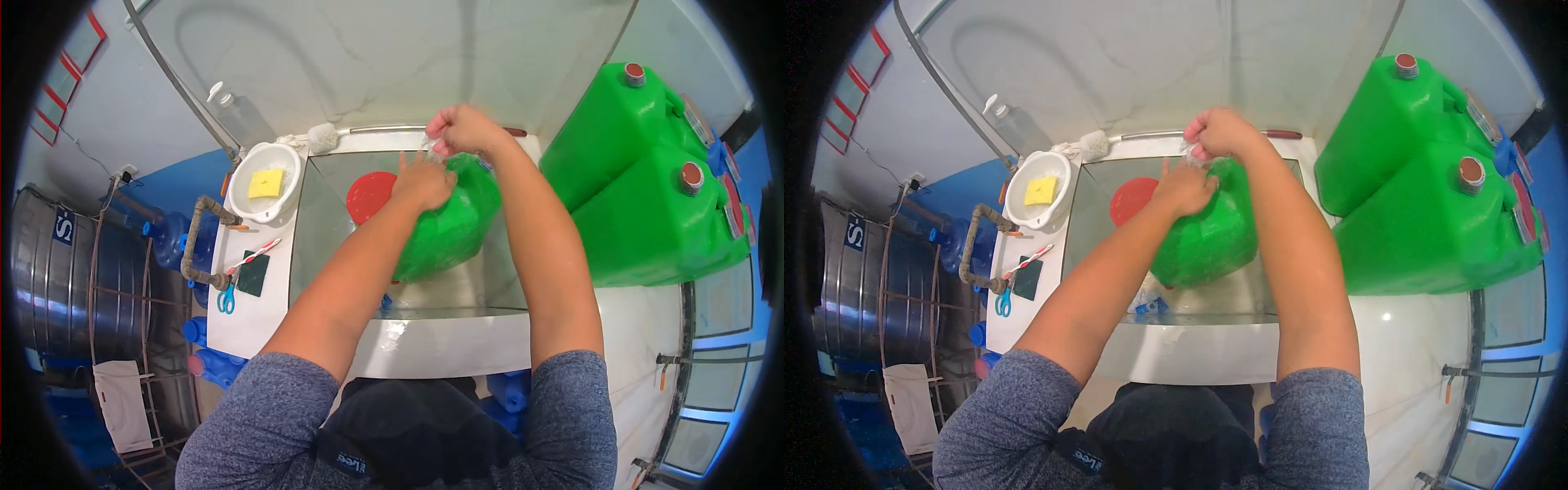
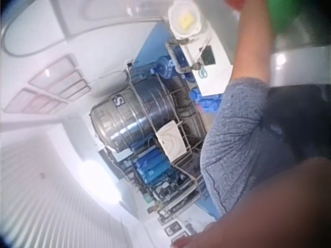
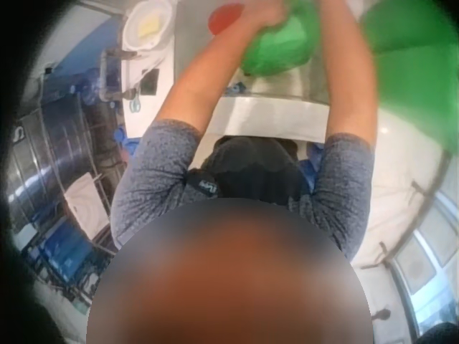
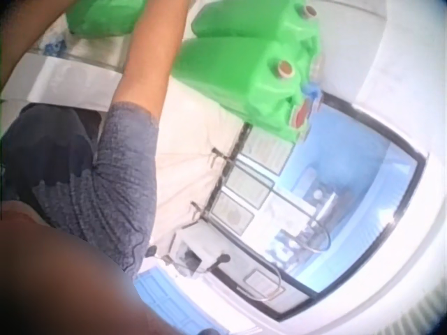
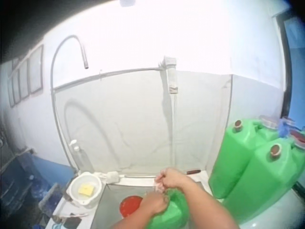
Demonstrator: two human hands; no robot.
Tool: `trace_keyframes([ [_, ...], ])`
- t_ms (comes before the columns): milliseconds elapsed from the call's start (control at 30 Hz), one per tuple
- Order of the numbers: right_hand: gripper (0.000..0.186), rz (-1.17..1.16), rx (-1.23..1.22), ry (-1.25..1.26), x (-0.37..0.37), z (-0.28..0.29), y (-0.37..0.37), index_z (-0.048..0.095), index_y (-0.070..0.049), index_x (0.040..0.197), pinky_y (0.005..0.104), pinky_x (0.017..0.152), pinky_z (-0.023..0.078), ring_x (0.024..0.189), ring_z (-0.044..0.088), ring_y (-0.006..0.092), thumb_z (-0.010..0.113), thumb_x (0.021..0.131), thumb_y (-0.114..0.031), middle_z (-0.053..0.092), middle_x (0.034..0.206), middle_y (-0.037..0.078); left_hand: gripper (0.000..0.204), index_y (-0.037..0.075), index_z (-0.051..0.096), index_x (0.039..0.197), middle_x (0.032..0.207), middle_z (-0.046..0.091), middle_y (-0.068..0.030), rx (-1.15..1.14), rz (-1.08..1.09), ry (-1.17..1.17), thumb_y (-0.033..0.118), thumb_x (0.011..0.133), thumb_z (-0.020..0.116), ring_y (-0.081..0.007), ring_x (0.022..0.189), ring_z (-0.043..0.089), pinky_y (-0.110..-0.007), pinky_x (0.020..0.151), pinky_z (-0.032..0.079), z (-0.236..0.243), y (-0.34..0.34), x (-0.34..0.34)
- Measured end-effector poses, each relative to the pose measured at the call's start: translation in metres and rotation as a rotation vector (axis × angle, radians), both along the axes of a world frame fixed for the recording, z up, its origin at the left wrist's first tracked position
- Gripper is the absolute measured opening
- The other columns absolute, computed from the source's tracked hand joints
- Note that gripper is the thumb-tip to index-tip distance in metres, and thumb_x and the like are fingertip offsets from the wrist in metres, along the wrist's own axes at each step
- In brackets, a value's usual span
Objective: The person cleans the exterior of large green and blue plastic jerrycans using a toothbrush and a sponge. They scrub the caps and bodies of the containers, rinse them with water from a tap, and place them on a counter. The process is repeated for multiple containers in a room filled with similar water jugs.
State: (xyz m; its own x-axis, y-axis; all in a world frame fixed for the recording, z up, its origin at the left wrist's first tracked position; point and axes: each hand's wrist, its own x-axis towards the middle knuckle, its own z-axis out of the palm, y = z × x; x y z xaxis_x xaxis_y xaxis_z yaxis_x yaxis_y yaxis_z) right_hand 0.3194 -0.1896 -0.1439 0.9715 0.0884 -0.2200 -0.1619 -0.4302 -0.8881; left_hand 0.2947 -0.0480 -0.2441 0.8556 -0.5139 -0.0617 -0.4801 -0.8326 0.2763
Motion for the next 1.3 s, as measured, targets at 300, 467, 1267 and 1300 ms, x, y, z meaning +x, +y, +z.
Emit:
trace_keyframes([
  [300, 0.043, -0.06, -0.857, -0.119, 0.005, -0.037, -0.002, 0.067, -0.004, 0.122, 0.045, 0.095, 0.054, 0.116, 0.064, 0.0344, 0.055, 0.093, -0.034, 0.065, 0.129, 0.016, 0.06, 0.012, 0.034, 0.156, 0.156, 0.044, -0.0106, -0.103, 0.103, 0.064, 0.041, 0.104, 0.035, -0.0372, 0.148, 0.032, -0.062, 0.122, 0.012, 0.001, 0.044, -0.018],
  [467, 0.056, -0.074, -0.975, 0.16, 0.003, -0.06, 0.003, 0.064, -0.007, 0.13, 0.045, 0.101, 0.05, 0.122, 0.062, 0.0328, 0.039, 0.1, -0.047, 0.062, 0.137, 0.015, 0.059, 0.015, 0.034, 0.156, 0.155, 0.045, -0.0112, -0.134, 0.103, 0.042, 0.043, 0.104, 0.036, -0.0375, 0.148, 0.034, -0.063, 0.121, 0.011, -0.003, 0.051, -0.025],
  [1267, 0.039, 0.012, -0.508, -0.254, 0.019, -0.099, -0.014, 0.057, -0.005, 0.124, 0.0463, 0.095, 0.049, 0.111, 0.061, 0.0368, 0.051, 0.098, -0.034, 0.062, 0.123, 0.023, 0.053, 0.027, 0.042, 0.153, 0.154, 0.047, -0.0079, -0.09, 0.189, 0.114, 0.05, 0.106, 0.032, -0.0356, 0.148, 0.033, -0.068, 0.12, 0.009, -0.001, 0.059, -0.018],
  [1300, 0.04, 0.011, -0.584, -0.135, 0.019, -0.088, -0.008, 0.057, -0.005, 0.125, 0.0458, 0.092, 0.05, 0.107, 0.063, 0.0365, 0.05, 0.099, -0.035, 0.063, 0.121, 0.023, 0.052, 0.027, 0.042, 0.153, 0.154, 0.047, -0.0079, -0.081, 0.217, 0.123, 0.049, 0.107, 0.032, -0.0357, 0.148, 0.033, -0.069, 0.12, 0.009, 0.001, 0.056, -0.022],
])
